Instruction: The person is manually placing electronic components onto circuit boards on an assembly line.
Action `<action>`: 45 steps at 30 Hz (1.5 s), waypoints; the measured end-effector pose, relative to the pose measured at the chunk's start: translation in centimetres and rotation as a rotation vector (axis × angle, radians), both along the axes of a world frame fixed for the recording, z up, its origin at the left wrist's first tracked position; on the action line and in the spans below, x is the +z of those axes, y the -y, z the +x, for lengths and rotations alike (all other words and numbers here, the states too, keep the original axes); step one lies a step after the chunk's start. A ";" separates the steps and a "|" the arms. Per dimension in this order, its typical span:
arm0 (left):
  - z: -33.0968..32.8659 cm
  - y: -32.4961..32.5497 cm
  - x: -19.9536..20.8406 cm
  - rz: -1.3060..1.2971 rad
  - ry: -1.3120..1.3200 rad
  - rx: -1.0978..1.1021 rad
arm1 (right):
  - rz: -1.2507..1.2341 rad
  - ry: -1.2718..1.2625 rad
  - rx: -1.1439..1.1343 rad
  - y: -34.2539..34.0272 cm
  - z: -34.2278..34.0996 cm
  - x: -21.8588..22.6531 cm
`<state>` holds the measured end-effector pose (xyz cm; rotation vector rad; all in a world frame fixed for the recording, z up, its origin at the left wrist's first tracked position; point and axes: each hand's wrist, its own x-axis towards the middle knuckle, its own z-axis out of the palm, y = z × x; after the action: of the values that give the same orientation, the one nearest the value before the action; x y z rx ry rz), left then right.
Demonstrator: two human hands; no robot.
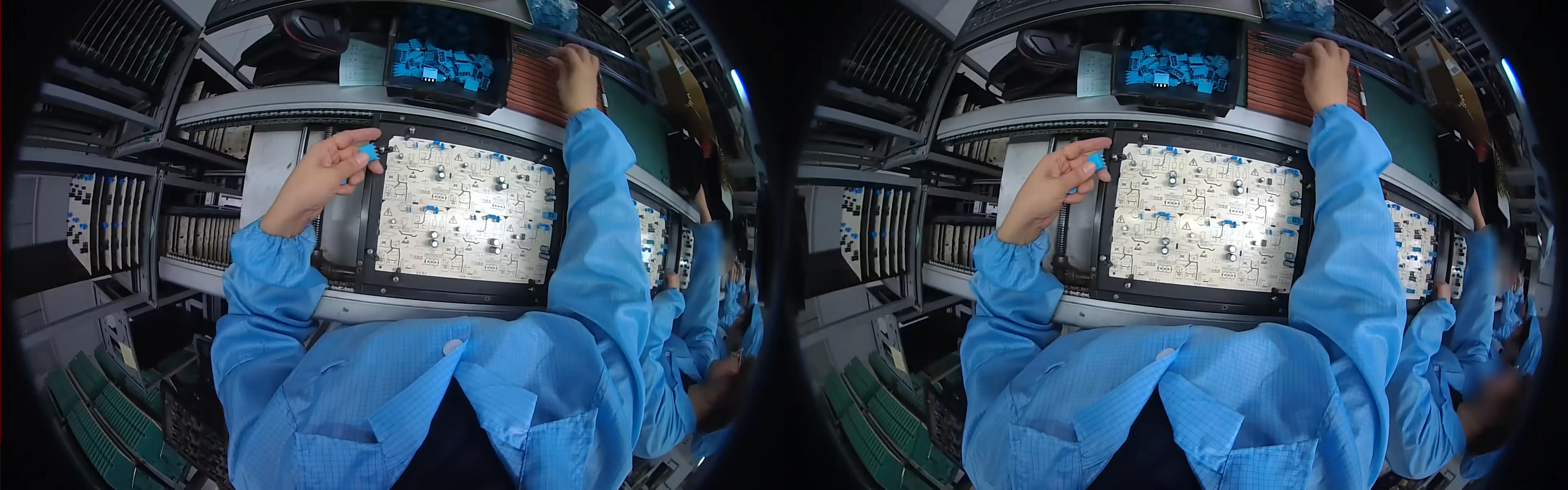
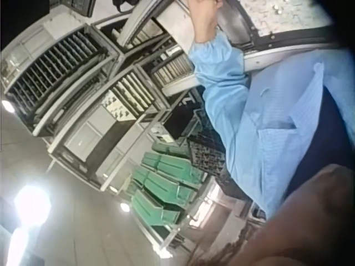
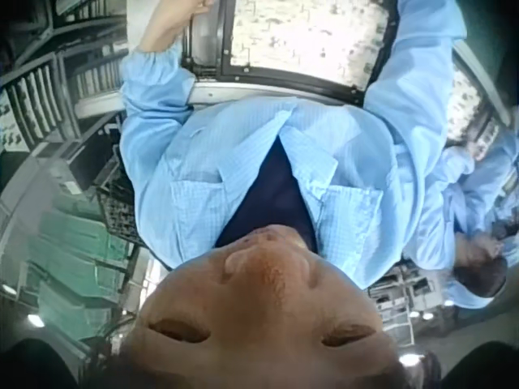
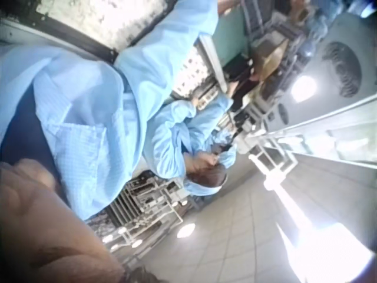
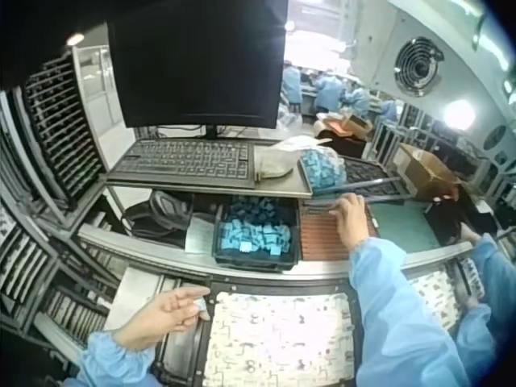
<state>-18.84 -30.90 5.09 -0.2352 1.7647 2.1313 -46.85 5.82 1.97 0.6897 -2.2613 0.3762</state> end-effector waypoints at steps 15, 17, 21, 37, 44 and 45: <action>4.8 -11.9 3.8 -0.733 -0.427 -0.037 | -0.818 0.880 0.008 -9.7 33.5 -0.2; 4.9 -16.0 3.3 -0.734 -0.617 -0.173 | -0.901 0.836 -0.019 -9.6 34.8 -1.2; 4.6 -22.1 1.8 -0.784 -0.743 -0.295 | -0.961 0.738 -0.031 -9.4 35.2 -1.3; 3.5 -27.4 0.0 -1.022 -0.768 -0.505 | -1.017 0.679 0.101 -10.6 35.4 -1.1; 3.9 -27.6 -0.5 -1.043 -0.868 -0.549 | -1.059 0.722 0.136 -10.6 35.5 -0.8; 4.5 -27.8 -0.6 -1.101 -0.954 -0.543 | -1.050 0.725 0.144 -10.7 35.5 -0.8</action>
<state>-14.34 -3.09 4.47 1.0289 2.8799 0.6863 -11.37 16.48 1.21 0.1338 -2.1606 1.9412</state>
